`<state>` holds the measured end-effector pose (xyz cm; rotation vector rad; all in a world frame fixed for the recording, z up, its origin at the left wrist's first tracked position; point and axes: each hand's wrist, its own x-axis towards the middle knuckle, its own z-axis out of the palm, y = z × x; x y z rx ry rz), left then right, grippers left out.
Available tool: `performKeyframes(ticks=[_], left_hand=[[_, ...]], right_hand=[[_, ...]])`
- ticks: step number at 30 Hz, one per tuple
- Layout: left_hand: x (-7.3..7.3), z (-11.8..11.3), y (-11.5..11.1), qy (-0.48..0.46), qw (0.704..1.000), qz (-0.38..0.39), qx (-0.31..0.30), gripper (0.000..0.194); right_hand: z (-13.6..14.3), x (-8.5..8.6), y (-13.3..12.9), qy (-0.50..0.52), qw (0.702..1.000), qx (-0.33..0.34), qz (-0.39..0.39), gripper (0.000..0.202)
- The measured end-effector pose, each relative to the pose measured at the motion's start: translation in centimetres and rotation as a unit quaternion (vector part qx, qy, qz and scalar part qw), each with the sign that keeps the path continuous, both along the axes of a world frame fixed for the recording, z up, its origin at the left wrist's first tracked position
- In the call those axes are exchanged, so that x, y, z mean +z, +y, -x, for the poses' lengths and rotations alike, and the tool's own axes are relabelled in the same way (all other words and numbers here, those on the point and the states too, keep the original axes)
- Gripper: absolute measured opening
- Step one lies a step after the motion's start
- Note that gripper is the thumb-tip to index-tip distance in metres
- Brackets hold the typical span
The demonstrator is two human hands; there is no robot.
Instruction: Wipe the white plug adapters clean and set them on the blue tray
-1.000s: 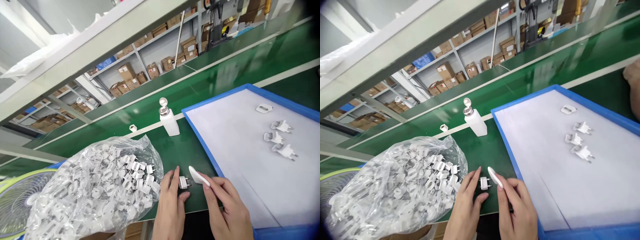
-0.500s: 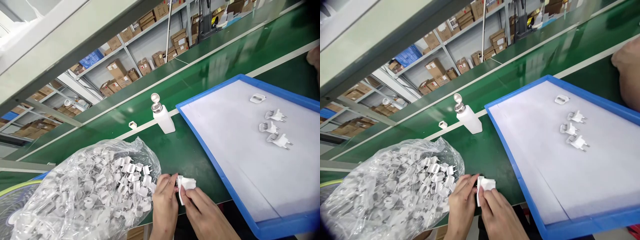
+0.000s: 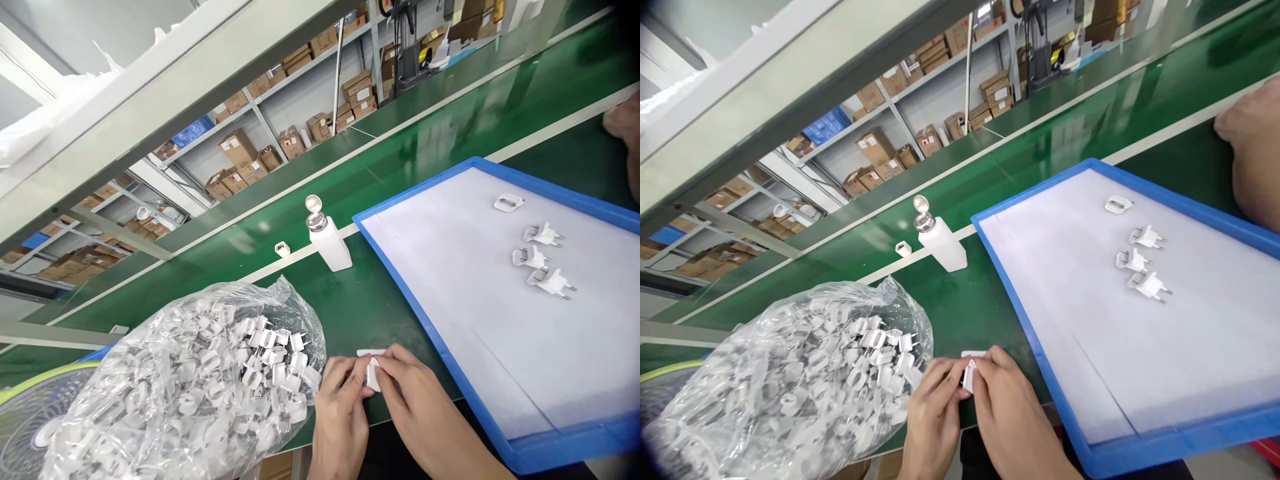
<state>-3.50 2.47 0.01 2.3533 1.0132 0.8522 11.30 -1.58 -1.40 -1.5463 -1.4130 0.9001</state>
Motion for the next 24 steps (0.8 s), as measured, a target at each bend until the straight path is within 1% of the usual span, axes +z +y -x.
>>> performKeyframes(ticks=[1, 3, 5, 6, 8, 9, 10, 12, 13, 14, 15, 16, 18, 20, 22, 24], left_hand=[[0.2, 0.1, -0.3, -0.013, 1.000, 0.012, -0.012, 0.050], [0.5, 0.1, -1.2, -0.043, 0.998, 0.028, -0.020, 0.052], [0.5, -0.3, -2.3, -0.071, 0.997, 0.013, 0.004, 0.054], [0.3, -0.6, -2.8, -0.081, 0.996, 0.001, 0.024, 0.054], [-0.1, -1.3, -3.6, -0.095, 0.993, -0.011, 0.063, 0.055], [-0.4, -1.6, -3.8, -0.099, 0.992, -0.012, 0.074, 0.054], [-0.5, -1.9, -3.8, -0.102, 0.991, -0.012, 0.081, 0.053], [-0.8, -2.1, -3.5, -0.115, 0.989, -0.015, 0.088, 0.047], [-0.8, -2.0, -3.3, -0.123, 0.988, -0.015, 0.092, 0.043], [-0.8, -1.9, -3.0, -0.130, 0.986, -0.013, 0.100, 0.039], [-0.8, -1.8, -2.8, -0.134, 0.985, -0.007, 0.112, 0.035], [-0.9, -1.7, -2.6, -0.136, 0.982, 0.002, 0.130, 0.032], [-0.9, -1.6, -2.6, -0.134, 0.974, 0.018, 0.181, 0.028], [-1.0, -1.8, -2.8, -0.133, 0.964, 0.024, 0.228, 0.029], [-1.0, -2.2, -3.0, -0.135, 0.959, 0.025, 0.249, 0.031], [-0.7, -2.6, -3.0, -0.139, 0.958, 0.038, 0.247, 0.030]], right_hand=[[-0.5, 0.5, -0.3, 0.023, 1.000, 0.007, 0.019, 0.043], [-1.8, 1.7, -0.9, 0.105, 0.991, 0.031, 0.072, 0.044], [-2.9, 2.6, -1.4, 0.196, 0.971, 0.041, 0.128, 0.046], [-3.3, 3.0, -1.5, 0.230, 0.961, 0.027, 0.153, 0.047], [-3.7, 3.4, -1.5, 0.276, 0.939, -0.033, 0.200, 0.046], [-3.6, 3.6, -1.4, 0.308, 0.921, -0.071, 0.226, 0.044], [-3.4, 3.7, -1.2, 0.353, 0.894, -0.106, 0.253, 0.045], [-2.7, 4.0, -0.7, 0.461, 0.827, -0.159, 0.280, 0.050], [-2.3, 4.1, -0.5, 0.512, 0.794, -0.179, 0.274, 0.050], [-1.8, 4.3, -0.3, 0.554, 0.767, -0.196, 0.258, 0.048], [-1.3, 4.3, -0.2, 0.584, 0.748, -0.209, 0.235, 0.046], [-0.7, 4.4, -0.2, 0.605, 0.736, -0.213, 0.215, 0.044], [0.3, 4.1, -0.3, 0.628, 0.725, -0.210, 0.188, 0.042], [1.1, 3.7, -0.6, 0.634, 0.725, -0.202, 0.175, 0.042], [1.6, 3.2, -0.7, 0.638, 0.731, -0.180, 0.162, 0.039], [1.6, 2.7, -0.8, 0.645, 0.734, -0.152, 0.150, 0.035]])
